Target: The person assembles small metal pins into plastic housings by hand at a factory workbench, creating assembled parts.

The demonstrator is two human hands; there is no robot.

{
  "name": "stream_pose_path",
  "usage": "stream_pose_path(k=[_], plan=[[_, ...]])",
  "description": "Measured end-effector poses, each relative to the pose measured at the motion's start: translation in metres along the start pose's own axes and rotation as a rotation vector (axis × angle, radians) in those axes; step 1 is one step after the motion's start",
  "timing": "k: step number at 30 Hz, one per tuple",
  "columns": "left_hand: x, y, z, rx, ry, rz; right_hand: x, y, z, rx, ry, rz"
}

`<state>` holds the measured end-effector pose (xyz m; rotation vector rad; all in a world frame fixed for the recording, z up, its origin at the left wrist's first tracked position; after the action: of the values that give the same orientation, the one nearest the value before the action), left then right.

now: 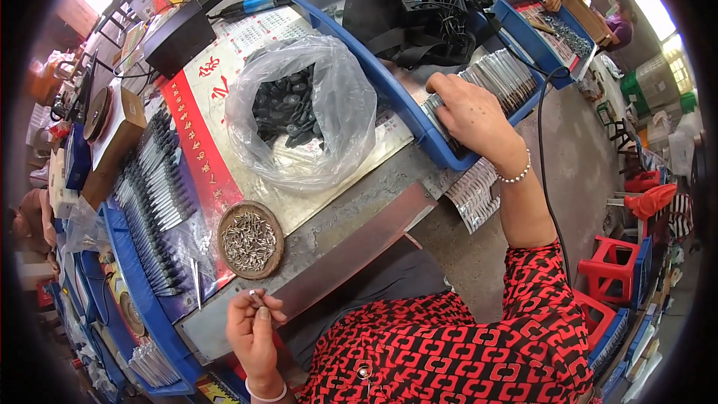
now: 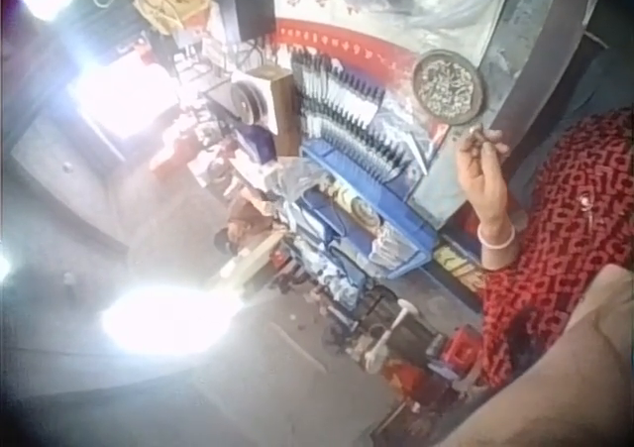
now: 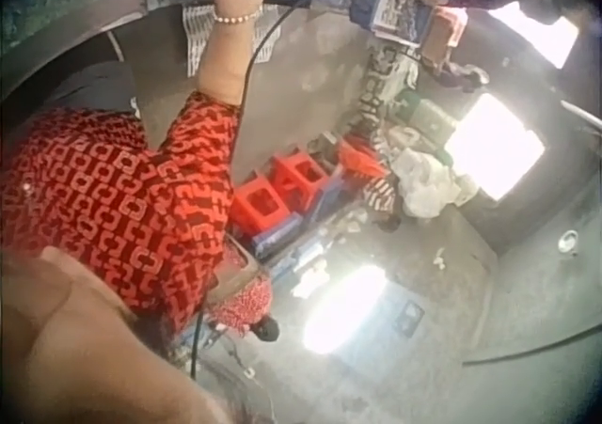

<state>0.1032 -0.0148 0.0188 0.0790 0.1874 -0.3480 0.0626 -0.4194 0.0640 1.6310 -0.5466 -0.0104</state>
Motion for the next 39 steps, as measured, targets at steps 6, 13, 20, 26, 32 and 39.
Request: stream_pose_path(k=[6,13,20,26,32,39], plan=[[-0.007,-0.005,-0.008,-0.064,0.040,0.000,-0.007,0.055,-0.024,0.460,-0.112,0.313],[0.003,-0.044,-0.009,-0.195,0.029,-0.168,-0.055,0.076,-0.108,0.968,0.006,0.130],[-0.004,-0.037,-0.014,-0.293,0.045,-0.153,-0.080,-0.019,-0.228,1.280,0.199,-0.522],[-0.008,-0.026,-0.018,-0.463,0.059,-0.139,-0.094,-0.055,-0.250,1.471,0.066,-0.672],[-0.011,-0.017,-0.018,-0.410,-0.087,-0.074,-0.093,-0.063,-0.250,1.484,-0.072,-0.612],[-0.014,-0.021,-0.024,-0.281,-0.023,-0.078,-0.097,-0.061,-0.253,1.393,0.004,-0.582]])
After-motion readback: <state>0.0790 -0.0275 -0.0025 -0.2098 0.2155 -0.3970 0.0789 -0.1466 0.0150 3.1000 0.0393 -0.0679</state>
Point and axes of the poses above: each hand's wrist, its own x-axis towards the middle knuckle, its own y-axis out of the back of the hand, z = x × y, the point moved 10 cm from there along x, towards the middle knuckle, and after that the axes turned 6 degrees about z, right-handed, at the moved point
